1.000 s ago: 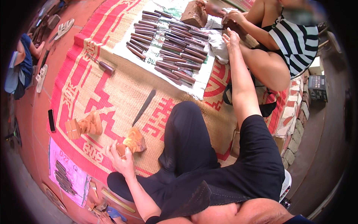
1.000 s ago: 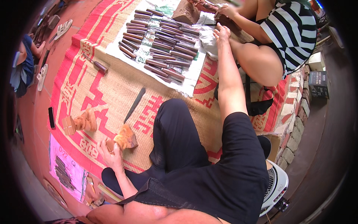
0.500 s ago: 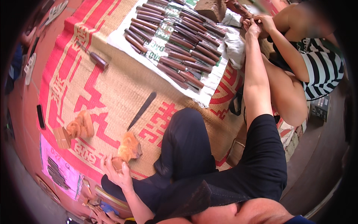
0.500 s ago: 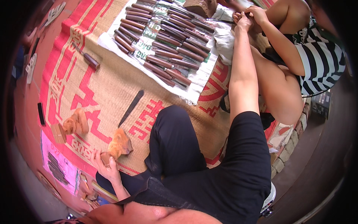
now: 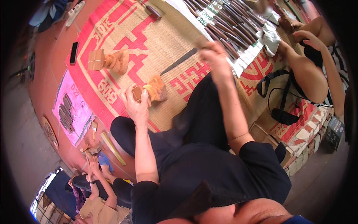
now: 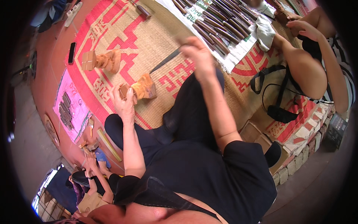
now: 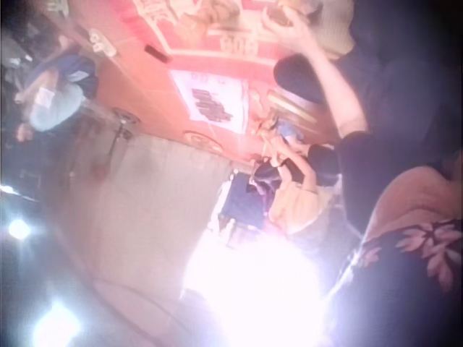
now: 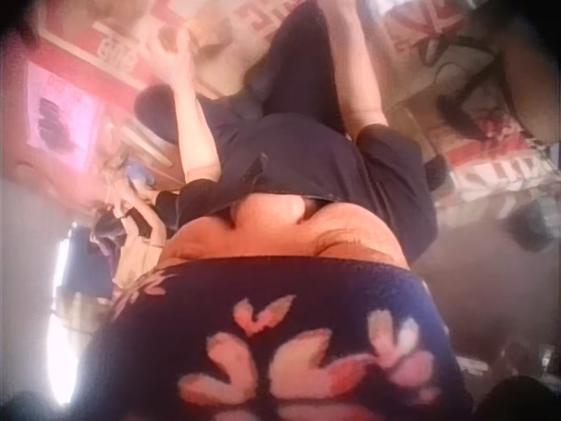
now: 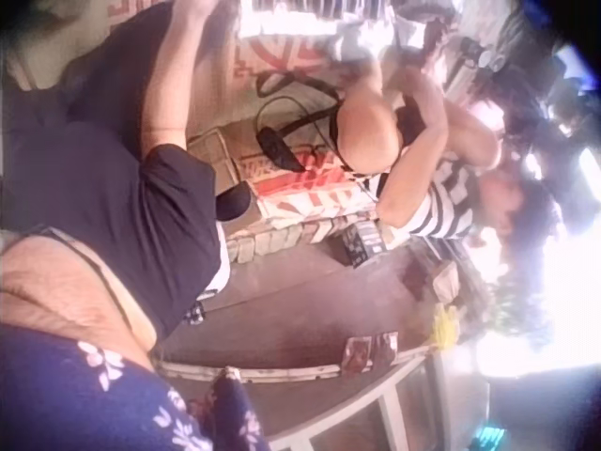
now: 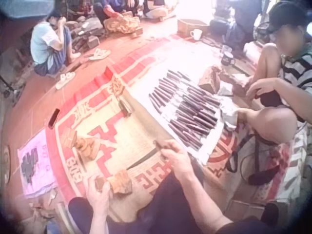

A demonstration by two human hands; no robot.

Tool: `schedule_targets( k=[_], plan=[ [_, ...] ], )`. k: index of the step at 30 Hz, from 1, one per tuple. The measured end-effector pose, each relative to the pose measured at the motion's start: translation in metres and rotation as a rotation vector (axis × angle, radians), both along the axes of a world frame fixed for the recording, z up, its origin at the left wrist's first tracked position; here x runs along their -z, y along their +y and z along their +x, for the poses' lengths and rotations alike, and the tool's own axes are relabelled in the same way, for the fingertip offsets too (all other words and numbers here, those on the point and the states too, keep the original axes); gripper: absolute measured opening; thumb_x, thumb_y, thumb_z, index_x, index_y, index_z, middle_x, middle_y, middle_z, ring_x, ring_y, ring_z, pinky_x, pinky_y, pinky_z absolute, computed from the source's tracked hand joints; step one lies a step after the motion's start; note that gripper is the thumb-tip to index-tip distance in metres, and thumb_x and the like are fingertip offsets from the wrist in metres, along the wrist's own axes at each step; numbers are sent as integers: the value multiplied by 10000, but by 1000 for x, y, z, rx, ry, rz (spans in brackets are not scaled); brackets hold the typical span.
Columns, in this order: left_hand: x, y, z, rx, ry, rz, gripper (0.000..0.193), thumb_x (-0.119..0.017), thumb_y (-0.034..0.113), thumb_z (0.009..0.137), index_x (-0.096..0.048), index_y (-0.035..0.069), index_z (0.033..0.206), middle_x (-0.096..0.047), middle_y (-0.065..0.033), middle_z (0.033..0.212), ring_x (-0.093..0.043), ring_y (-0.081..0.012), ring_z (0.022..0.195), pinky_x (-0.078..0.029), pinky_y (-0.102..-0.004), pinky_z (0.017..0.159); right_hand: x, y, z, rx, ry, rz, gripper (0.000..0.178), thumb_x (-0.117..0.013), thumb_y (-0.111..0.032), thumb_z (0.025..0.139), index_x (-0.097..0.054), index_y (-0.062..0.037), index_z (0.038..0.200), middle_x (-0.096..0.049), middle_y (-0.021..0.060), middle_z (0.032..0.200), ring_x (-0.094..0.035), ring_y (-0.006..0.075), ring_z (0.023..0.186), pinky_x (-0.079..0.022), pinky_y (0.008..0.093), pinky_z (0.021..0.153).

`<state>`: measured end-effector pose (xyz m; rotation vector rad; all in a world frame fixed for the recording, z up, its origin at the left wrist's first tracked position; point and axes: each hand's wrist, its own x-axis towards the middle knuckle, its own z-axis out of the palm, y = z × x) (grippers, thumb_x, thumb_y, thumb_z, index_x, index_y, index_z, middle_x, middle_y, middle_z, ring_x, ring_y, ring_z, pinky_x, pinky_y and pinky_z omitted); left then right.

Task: The person sits on a mat and uses a knife to carve a small piece of wood. They hold the wood in their left hand and carefully shave off pieces with the knife in their right hand, rotating the wood as needed.

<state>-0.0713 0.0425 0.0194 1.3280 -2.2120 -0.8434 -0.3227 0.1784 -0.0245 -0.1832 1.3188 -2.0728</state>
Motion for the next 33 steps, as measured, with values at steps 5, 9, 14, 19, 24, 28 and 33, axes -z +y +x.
schedule_targets(
  k=[5,9,14,19,24,28,33],
  plan=[
    [12,-1,26,-66,-40,-104,371,-661,281,845,-578,47,1121,-507,-144,1096,-555,-318,1050,-450,-412,915,36,-54,120,-196,-157,176,82,-681,-63,828,-617,-58,880,-609,-13,740,-546,70,646,-441,217,609],
    [8,0,18,-63,-23,-140,367,-666,302,835,-578,63,1100,-519,-130,1095,-575,-316,1022,-489,-424,853,78,-74,148,-139,53,416,170,-733,-142,754,-592,-53,785,-575,-1,699,-540,84,682,-435,274,621],
    [5,1,13,-63,-38,-115,370,-669,323,828,-575,99,1106,-518,-118,1090,-602,-316,972,-514,-426,794,104,-99,172,-34,333,494,278,-758,-234,663,-599,-32,768,-616,94,704,-599,220,691,-458,349,658],
    [16,-3,16,-31,71,-120,376,-693,252,782,-565,72,1087,-491,-134,1078,-591,-330,950,-507,-433,780,101,-108,143,61,222,759,241,-718,-170,663,-565,4,730,-649,167,720,-654,255,741,-495,372,680],
    [17,-3,26,-70,102,-128,366,-690,240,780,-566,74,1082,-489,-135,1071,-588,-335,949,-510,-439,775,116,-102,157,-57,164,337,218,-743,-134,672,-604,-20,796,-664,77,789,-614,155,715,-496,337,666],
    [13,0,23,-71,98,-96,373,-695,241,778,-565,70,1083,-486,-140,1071,-583,-334,957,-508,-442,778,110,-103,163,-104,246,537,142,-702,-37,718,-607,-9,820,-670,77,848,-618,130,754,-503,271,700],
    [14,4,25,-42,90,-161,335,-677,243,817,-564,76,1084,-496,-124,1080,-594,-318,967,-519,-430,796,108,-102,141,29,-299,406,134,-711,-30,702,-587,-26,752,-640,50,774,-609,167,730,-483,288,666]
  ],
)
